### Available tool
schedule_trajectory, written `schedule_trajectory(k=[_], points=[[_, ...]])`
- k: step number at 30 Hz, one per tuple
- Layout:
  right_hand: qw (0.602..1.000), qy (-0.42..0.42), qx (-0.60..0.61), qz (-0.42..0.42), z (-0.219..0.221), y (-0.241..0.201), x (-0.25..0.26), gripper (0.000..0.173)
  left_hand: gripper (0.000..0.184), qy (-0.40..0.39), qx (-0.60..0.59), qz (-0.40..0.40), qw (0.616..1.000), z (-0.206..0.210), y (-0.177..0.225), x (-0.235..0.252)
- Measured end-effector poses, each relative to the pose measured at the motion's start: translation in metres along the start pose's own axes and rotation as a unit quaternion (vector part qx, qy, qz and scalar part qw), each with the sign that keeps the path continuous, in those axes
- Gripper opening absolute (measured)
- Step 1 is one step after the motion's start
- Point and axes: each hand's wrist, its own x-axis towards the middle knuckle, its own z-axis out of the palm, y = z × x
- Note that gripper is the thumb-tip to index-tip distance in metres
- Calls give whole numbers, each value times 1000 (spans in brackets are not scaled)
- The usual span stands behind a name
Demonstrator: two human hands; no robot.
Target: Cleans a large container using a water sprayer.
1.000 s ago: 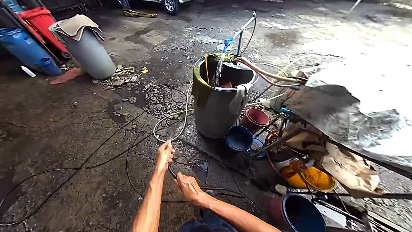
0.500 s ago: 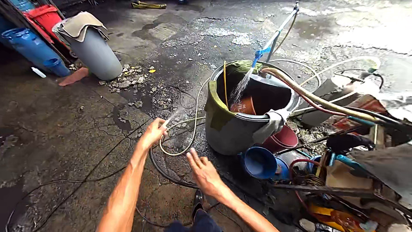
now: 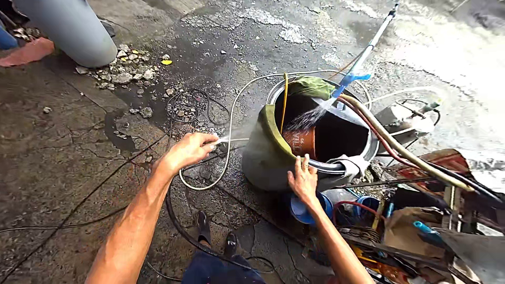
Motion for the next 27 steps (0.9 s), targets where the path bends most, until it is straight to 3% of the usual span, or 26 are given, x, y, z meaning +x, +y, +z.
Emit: schedule_trajectory(k=[3, 6, 9, 11, 14, 18, 24, 27], points=[[996, 23, -69, 50, -11, -3, 22, 69, 30, 22, -14, 61, 998, 3, -32, 27], [987, 14, -132, 94, 0, -6, 45, 66, 32, -7, -13, 128, 992, 10, -59, 66], [976, -26, -163, 143, 26, 3, 42, 65, 34, 8, 2, 119, 993, 8, -89, 104], [972, -11, -181, 148, 35, 3, 47, 64, 32, 26, -22, 148, 988, 6, -92, 116], [968, -21, -192, 160, 32, -5, 42, 62, 35, -33, -63, 199, 977, 17, -95, 133], [962, -27, -213, 171, 32, -11, 42, 62, 37, -46, -27, 153, 987, 29, -121, 168], [958, -38, -220, 180, 29, -23, 45, 56, 37, 22, -91, 216, 972, 23, -123, 186], [959, -27, -227, 167, 31, -19, 48, 56, 35, -30, -103, 251, 962, 28, -118, 183]])
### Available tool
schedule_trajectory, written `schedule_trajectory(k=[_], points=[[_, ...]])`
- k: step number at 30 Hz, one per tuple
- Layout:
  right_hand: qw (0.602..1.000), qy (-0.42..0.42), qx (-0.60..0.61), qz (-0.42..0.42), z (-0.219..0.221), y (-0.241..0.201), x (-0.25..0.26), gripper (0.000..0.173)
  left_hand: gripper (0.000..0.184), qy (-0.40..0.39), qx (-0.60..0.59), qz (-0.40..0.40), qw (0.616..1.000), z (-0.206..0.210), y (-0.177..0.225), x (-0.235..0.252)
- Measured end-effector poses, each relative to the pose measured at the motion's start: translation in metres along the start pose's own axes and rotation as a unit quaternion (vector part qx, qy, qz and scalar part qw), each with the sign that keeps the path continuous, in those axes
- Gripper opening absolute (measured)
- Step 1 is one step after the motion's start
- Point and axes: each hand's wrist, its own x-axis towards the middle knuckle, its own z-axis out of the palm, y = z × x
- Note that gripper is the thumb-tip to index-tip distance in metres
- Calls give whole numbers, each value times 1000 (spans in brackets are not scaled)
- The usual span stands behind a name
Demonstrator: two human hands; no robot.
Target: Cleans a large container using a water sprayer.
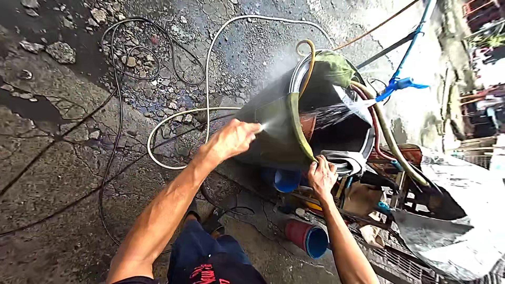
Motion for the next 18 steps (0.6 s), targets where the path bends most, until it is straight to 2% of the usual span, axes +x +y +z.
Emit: schedule_trajectory(k=[2, 5, 8, 10, 13, 16, 18], points=[[1000, -2, 4, 0, -2, -1, -3, 55, 37, -29, -9, -5, 1000, 3, 4, 0], [1000, -9, 12, 10, -5, -5, -5, 54, 37, 1, 42, -49, 998, 10, 2, 1], [1000, -16, 12, 3, -5, 0, -3, 54, 38, -61, 1, -10, 998, 29, 17, -4], [1000, -26, 17, -4, -6, 1, -2, 54, 38, -66, -5, -12, 998, 41, 12, -6], [999, -32, 12, -19, -5, 5, -1, 55, 39, -32, 30, -91, 995, 51, -16, -3], [999, -9, 2, -33, -1, 7, 0, 55, 38, -38, 45, -167, 984, 58, -42, -2], [999, 1, 10, -37, 2, 7, 1, 55, 38, -24, 39, -165, 985, 52, -38, -4]])
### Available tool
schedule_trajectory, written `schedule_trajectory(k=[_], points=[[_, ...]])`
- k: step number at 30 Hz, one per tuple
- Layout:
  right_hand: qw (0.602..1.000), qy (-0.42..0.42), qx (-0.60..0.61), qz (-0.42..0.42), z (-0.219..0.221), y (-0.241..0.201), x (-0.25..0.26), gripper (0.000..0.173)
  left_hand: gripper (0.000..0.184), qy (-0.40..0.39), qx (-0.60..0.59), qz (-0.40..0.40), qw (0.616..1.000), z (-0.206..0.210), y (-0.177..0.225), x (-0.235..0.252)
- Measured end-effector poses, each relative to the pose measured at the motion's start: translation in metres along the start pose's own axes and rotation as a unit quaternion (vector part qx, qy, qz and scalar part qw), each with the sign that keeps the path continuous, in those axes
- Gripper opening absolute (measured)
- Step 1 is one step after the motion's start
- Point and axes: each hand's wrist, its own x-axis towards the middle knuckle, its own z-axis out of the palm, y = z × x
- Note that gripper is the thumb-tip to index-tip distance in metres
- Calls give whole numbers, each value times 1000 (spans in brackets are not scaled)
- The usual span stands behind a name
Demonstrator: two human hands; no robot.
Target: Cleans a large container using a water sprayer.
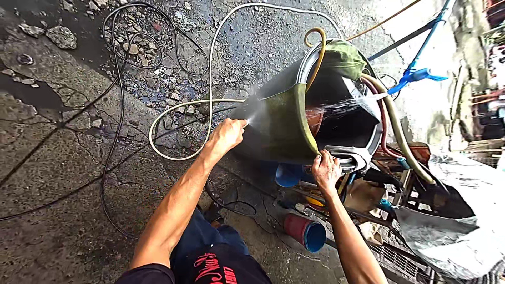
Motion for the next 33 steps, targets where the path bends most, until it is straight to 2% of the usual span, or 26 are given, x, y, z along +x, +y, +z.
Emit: schedule_trajectory(k=[3, 7, 13, 15, 19, 23, 25, 29, 33], points=[[1000, 8, 9, -5, 1, 2, -2, 57, 40, 43, -30, 64, 997, -2, 13, -7], [999, 1, 24, -22, -4, 2, -4, 53, 38, 14, -16, 10, 1000, 7, 4, -10], [998, -19, 40, -43, -3, 15, 1, 53, 38, 14, -50, 131, 990, 24, 69, -53], [997, -23, 36, -69, -4, 22, 4, 52, 37, -16, -35, 118, 992, 39, 86, -62], [990, -36, 42, -126, -11, 33, 7, 49, 39, 5, -1, 95, 995, 66, 113, -72], [983, -57, 43, -166, -18, 45, 11, 49, 40, -20, 14, 70, 997, 93, 148, -84], [980, -51, 42, -187, -14, 51, 19, 48, 41, 2, 26, 75, 997, 109, 152, -80], [974, -34, 39, -221, -1, 61, 23, 52, 41, -22, 28, 41, 999, 145, 158, -80], [971, -6, 41, -234, 10, 65, 25, 57, 43, 18, 22, 43, 999, 165, 159, -82]])
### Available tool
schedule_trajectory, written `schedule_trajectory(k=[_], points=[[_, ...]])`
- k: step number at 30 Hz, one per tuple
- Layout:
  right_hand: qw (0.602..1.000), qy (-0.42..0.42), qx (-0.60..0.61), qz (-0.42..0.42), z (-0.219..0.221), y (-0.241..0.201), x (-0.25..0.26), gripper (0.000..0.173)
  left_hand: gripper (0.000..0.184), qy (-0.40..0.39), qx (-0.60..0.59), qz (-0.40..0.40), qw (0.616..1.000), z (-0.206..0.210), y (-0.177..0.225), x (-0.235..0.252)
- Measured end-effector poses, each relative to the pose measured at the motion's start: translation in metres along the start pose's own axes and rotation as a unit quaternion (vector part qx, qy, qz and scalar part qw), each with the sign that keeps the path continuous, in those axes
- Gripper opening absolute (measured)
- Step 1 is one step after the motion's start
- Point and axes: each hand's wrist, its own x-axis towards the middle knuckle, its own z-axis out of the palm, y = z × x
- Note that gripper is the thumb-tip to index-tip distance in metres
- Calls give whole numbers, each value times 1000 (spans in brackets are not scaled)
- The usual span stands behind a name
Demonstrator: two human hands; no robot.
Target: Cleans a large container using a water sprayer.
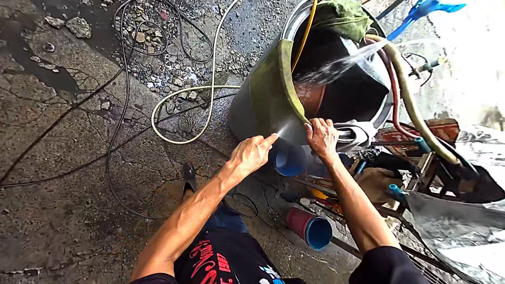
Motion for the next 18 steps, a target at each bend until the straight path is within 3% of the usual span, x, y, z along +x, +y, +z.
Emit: schedule_trajectory(k=[4, 8, 13, 16, 18], points=[[1000, 18, -10, -21, 7, 6, -1, 66, 42, -44, 0, -79, 996, 20, -28, 1], [999, 52, -14, 4, 13, 3, 4, 67, 42, 55, -14, -44, 997, 8, -31, -10], [999, 48, -25, -6, 18, 9, 0, 68, 41, 3, -15, -70, 997, 1, -52, -4], [997, 65, -32, 12, 19, 6, 5, 71, 41, 44, -27, -12, 999, -5, -39, 0], [997, 63, -35, 15, 18, 5, 3, 74, 40, -6, -36, 0, 999, 4, -46, 8]])
